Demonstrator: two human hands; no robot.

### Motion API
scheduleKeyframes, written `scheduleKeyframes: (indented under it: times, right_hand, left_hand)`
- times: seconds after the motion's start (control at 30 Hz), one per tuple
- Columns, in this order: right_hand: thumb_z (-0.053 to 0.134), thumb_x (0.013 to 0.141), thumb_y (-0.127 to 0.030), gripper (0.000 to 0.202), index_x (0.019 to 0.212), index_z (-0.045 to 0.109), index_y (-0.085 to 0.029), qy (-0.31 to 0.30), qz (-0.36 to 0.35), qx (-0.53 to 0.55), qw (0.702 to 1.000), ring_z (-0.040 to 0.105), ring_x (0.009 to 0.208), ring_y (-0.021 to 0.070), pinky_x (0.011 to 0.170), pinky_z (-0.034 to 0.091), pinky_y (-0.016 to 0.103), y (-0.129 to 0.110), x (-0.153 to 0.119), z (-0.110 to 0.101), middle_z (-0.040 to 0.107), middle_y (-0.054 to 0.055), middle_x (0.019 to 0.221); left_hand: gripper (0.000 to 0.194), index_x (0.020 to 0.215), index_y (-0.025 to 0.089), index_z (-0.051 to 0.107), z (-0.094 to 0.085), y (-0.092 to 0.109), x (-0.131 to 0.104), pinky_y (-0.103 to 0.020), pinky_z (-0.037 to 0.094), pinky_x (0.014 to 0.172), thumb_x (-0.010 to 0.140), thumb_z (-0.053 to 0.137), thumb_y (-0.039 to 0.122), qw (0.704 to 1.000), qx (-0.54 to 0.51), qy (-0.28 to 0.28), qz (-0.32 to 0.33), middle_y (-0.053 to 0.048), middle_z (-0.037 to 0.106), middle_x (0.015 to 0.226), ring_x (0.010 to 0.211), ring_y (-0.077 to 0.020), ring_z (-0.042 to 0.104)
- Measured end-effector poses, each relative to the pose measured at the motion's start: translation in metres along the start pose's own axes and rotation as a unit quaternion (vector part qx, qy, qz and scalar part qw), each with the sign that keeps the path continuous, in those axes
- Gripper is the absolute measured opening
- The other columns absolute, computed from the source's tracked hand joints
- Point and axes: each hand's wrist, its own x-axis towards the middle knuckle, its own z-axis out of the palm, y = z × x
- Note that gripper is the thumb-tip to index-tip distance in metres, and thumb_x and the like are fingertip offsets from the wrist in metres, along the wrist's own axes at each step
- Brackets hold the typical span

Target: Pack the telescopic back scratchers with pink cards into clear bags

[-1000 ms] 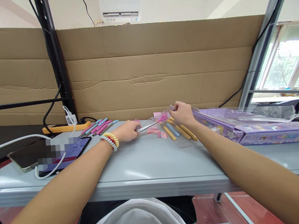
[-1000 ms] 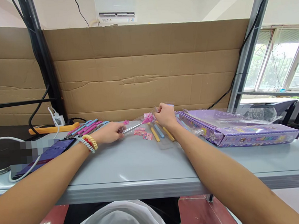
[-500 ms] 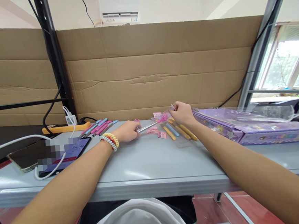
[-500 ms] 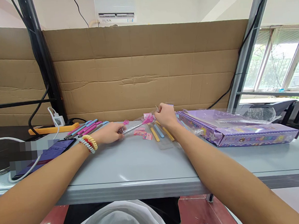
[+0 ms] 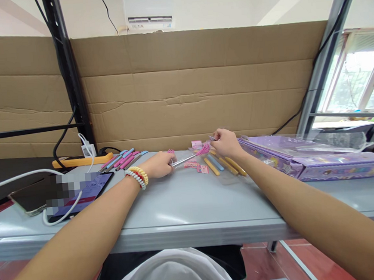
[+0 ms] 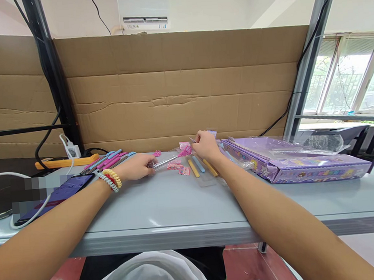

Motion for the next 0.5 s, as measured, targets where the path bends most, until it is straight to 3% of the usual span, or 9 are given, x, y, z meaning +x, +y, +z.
scheduleKeyframes:
  times: [0.5]
  right_hand:
    - [0.044,0.051,-0.006,0.016,0.057,0.040,-0.020,0.020,0.024,0.019,0.999,0.044,0.055,0.0130,0.051,0.027,0.024,0.0058,0.0002,-0.0001,0.049,-0.003,0.055]
  left_hand:
    - [0.020,0.086,0.021,0.060,-0.0014,0.0038,-0.0005,-0.025,0.040,0.060,0.068,0.052,0.023,1.000,-0.012,-0.012,-0.007,-0.002,0.064,0.083,0.076,-0.0170,0.058]
